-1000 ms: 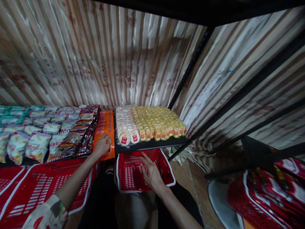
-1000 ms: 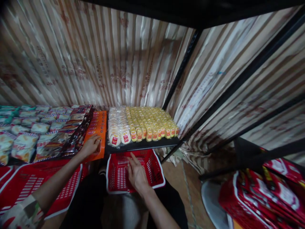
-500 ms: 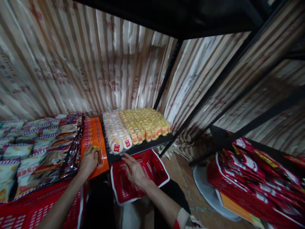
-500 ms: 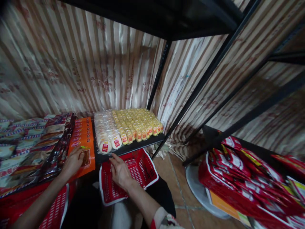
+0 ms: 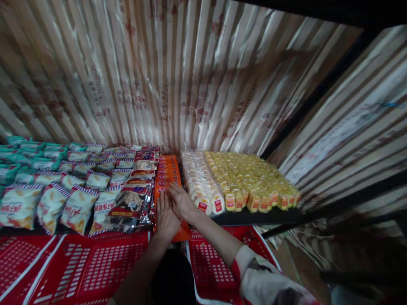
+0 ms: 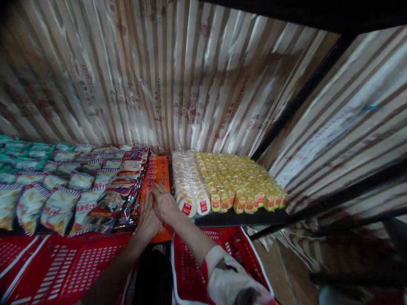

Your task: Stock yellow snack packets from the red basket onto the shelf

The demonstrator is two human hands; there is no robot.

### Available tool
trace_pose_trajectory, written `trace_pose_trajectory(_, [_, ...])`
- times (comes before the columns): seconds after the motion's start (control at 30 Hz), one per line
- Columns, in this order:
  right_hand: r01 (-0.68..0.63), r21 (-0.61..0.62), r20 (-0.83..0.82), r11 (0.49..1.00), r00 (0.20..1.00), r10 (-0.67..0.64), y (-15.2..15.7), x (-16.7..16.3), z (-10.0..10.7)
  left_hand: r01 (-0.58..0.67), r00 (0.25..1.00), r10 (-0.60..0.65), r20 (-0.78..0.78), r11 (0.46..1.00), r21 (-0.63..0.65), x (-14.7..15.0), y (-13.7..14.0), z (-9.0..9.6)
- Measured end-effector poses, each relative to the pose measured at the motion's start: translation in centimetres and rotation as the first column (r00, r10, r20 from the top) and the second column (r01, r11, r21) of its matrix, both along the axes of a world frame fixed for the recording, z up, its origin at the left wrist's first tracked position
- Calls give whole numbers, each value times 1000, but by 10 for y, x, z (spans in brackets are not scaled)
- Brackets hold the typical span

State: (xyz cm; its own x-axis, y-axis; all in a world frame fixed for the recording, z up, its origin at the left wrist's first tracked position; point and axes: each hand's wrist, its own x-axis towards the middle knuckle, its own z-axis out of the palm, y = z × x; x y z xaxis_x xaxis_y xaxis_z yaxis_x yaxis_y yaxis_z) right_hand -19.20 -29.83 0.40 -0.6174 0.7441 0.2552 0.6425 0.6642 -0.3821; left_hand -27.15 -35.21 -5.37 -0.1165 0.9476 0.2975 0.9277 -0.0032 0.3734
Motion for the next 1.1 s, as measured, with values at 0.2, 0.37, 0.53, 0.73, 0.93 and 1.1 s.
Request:
trace_pose_trajectory(0.2, [101, -94, 286, 990, 956, -71, 56, -49, -4, -62, 998, 62, -25, 998, 26, 6, 1, -3])
trace_pose_trajectory(0.37, [100, -79, 284, 992, 956, -73, 81, -65, -17, -84, 996, 86, -18, 993, 77, 6, 3, -12])
trace_pose_trajectory(0.53, [78, -82, 276, 994, 960, -53, 97, -77, -28, -80, 996, 81, -23, 996, 47, 8, 2, -14])
trace_pose_trajectory(0.73, [158, -90, 245, 983, 960, -132, 99, -85, -39, -58, 998, 59, -36, 998, 12, 8, 2, -13])
trace_pose_trajectory(0.93, [183, -80, 219, 980, 962, -162, 97, -87, -45, -40, 998, 42, -36, 998, 54, 7, 3, -19])
trace_pose_trajectory(1.1, [182, -93, 217, 979, 963, -158, 99, -87, -48, -72, 994, 78, -78, 995, 72, 9, 4, -19])
